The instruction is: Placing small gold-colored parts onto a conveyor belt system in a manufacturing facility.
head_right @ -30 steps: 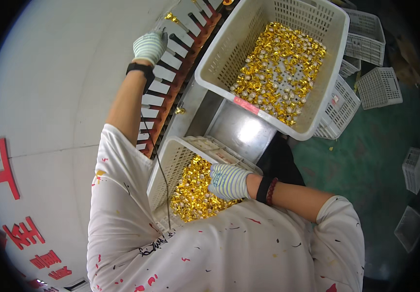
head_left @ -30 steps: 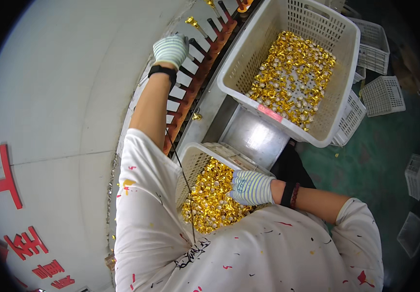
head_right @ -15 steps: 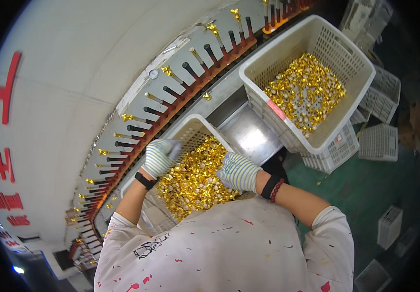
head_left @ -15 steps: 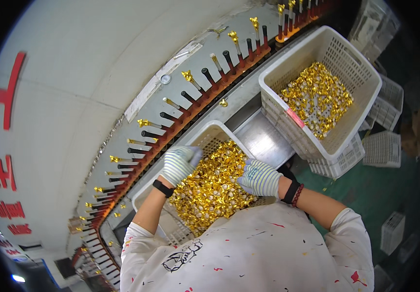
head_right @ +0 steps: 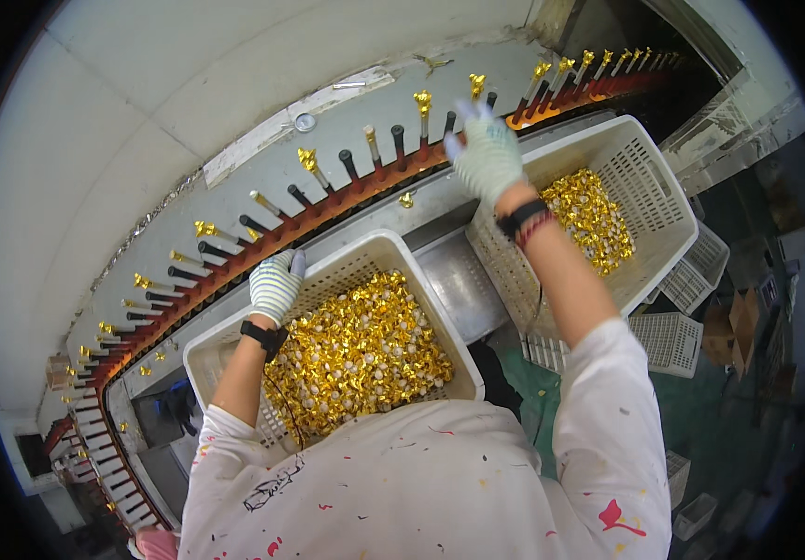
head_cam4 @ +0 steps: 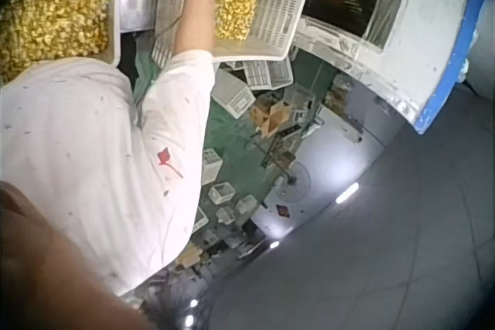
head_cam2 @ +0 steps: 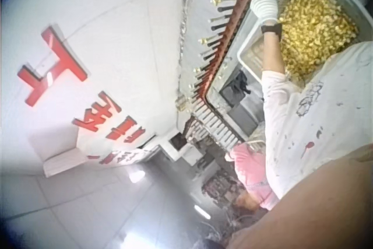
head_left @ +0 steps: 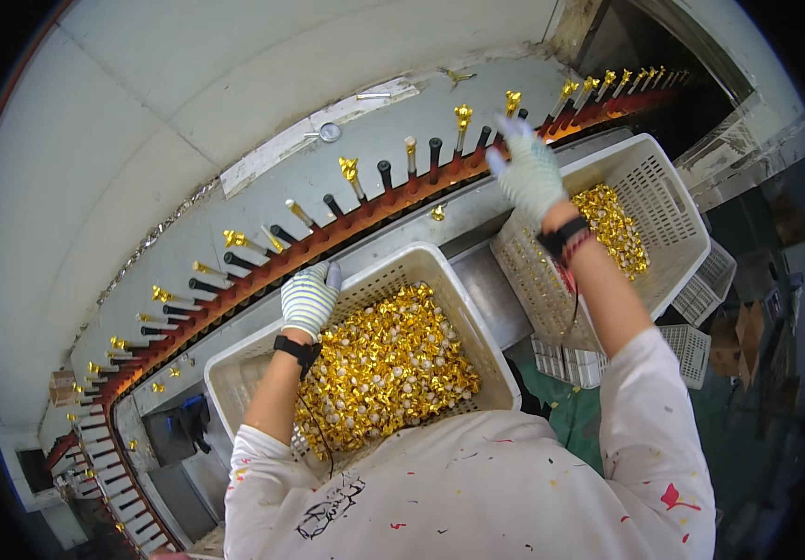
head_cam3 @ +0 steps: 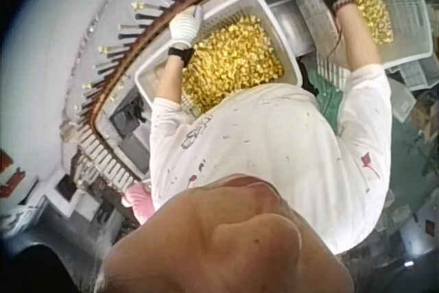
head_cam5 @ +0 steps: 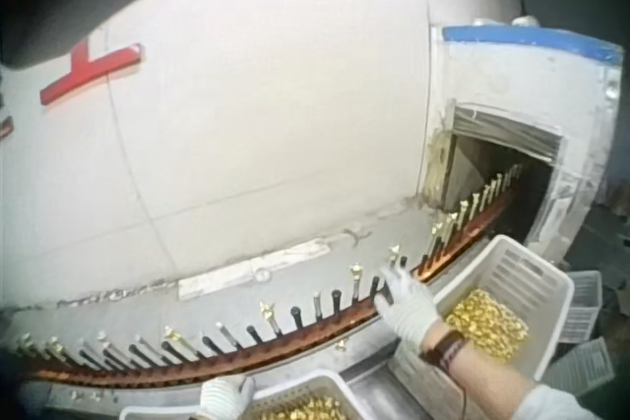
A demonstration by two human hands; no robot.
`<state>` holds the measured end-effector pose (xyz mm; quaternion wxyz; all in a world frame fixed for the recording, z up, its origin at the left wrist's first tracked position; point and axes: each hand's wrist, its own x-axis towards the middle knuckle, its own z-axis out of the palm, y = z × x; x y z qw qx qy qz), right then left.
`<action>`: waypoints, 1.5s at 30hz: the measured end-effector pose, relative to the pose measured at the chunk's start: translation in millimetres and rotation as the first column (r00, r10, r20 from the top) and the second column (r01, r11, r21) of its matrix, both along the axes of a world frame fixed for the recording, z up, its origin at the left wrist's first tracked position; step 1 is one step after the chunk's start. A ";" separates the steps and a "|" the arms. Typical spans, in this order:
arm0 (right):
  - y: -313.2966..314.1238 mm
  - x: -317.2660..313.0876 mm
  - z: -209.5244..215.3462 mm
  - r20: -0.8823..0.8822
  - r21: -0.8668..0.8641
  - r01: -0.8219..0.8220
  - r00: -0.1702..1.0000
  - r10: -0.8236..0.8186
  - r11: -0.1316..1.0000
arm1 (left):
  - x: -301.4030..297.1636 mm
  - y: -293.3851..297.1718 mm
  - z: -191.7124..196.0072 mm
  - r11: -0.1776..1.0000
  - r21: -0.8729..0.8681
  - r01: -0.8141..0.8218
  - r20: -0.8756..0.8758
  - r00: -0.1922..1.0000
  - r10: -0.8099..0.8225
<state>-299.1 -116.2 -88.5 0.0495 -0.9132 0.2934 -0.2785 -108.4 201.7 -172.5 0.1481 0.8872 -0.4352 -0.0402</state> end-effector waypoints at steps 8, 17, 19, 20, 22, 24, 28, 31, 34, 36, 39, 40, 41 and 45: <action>-68.1 78.4 38.5 -0.573 0.029 0.216 0.804 -0.161 0.976 | -1.4 -0.6 4.6 0.998 -0.033 -0.044 -0.051 0.998 0.043; 78.6 14.4 12.0 -0.226 0.060 -0.042 0.972 0.055 0.997 | 0.9 4.4 2.2 0.999 -0.045 -0.013 0.006 1.000 0.014; 125.7 -1.3 8.3 -0.561 0.363 -0.238 0.716 0.415 0.901 | 2.3 8.3 3.0 0.999 -0.016 -0.032 -0.015 0.999 0.032; 126.7 -6.2 6.2 -0.559 0.368 -0.236 0.717 0.416 0.900 | 3.1 9.8 3.8 0.999 -0.009 -0.033 -0.013 0.999 0.033; 118.4 -17.2 2.6 -0.324 0.433 -0.306 0.825 0.463 0.848 | 3.9 9.6 5.2 0.999 0.026 -0.045 -0.032 0.998 0.046; 64.2 -11.9 13.8 0.046 0.250 -0.300 0.953 0.298 0.920 | 0.6 6.1 3.9 0.999 0.006 -0.032 -0.023 0.999 0.032; -70.0 4.6 26.1 0.006 -0.309 0.208 0.976 -0.217 0.928 | -0.3 0.6 -0.2 0.999 -0.047 -0.009 0.007 1.000 0.010; -106.9 31.4 43.2 -0.504 -0.077 0.314 0.806 -0.309 0.946 | 1.1 1.3 1.5 1.000 0.003 -0.026 0.002 1.000 0.026; -110.0 46.9 25.0 -0.541 0.027 0.261 0.816 -0.205 0.965 | -1.3 0.3 2.1 0.999 0.015 -0.036 -0.008 0.999 0.036; -92.7 54.0 16.2 -0.518 -0.066 0.233 0.823 -0.233 0.970 | -1.5 -0.1 5.3 0.999 0.002 -0.045 -0.014 0.999 0.045; -50.4 20.4 8.2 -0.259 -0.069 0.217 0.939 -0.228 0.974 | -1.7 -4.0 3.2 0.999 0.002 -0.043 -0.022 0.999 0.043; -29.2 14.8 9.8 -0.204 -0.060 0.196 0.957 -0.204 0.979 | -1.5 -3.0 3.9 0.999 -0.020 -0.039 -0.001 0.999 0.039; -4.4 7.7 13.0 -0.151 -0.052 0.175 0.972 -0.181 0.983 | -0.6 -2.5 2.3 0.999 -0.041 -0.033 0.017 0.999 0.034; 123.0 -11.6 10.1 -0.468 0.242 -0.341 0.779 0.417 0.909 | 2.8 9.7 4.7 0.998 -0.055 -0.018 0.010 1.000 0.018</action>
